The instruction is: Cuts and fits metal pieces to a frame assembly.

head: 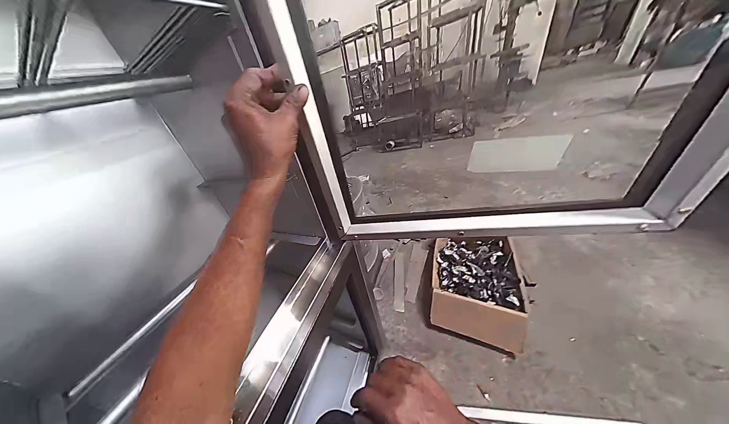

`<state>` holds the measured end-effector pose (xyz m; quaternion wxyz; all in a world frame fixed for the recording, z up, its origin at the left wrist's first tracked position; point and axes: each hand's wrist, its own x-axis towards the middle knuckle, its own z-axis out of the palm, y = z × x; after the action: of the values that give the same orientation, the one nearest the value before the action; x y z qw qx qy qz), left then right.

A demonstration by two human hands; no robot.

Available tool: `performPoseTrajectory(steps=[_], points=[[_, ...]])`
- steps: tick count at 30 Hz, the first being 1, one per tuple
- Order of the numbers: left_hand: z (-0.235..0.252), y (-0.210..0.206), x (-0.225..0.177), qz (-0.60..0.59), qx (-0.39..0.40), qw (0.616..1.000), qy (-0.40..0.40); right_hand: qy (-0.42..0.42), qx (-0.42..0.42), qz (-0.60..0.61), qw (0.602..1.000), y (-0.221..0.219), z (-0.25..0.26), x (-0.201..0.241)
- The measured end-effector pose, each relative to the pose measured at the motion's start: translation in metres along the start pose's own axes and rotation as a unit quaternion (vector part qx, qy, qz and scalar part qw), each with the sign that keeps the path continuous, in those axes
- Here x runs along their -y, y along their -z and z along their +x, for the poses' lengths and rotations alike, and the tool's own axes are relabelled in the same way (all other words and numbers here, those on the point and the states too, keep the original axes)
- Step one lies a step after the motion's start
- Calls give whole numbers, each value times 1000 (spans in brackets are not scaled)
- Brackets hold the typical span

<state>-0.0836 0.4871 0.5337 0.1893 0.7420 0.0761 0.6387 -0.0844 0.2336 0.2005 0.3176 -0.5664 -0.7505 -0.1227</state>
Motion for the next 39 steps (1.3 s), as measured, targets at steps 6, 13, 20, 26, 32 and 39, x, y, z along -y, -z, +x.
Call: performPoseTrajectory(steps=[6,13,20,26,32,39], points=[[-3,0,-3,-54,9,998,-12,26,17,47,998,-17,0,5],[-4,2,-5,-33,15,999,-11,15,125,111,986,-4,8,11],[-9,4,-8,-24,31,999,2,25,163,142,976,0,5,10],[-15,6,-10,1,39,999,-1,16,149,166,975,4,4,5],[-14,9,-9,4,45,999,-8,31,151,158,975,5,12,2],[-16,6,-10,0,43,999,-3,30,147,164,975,-5,8,5]])
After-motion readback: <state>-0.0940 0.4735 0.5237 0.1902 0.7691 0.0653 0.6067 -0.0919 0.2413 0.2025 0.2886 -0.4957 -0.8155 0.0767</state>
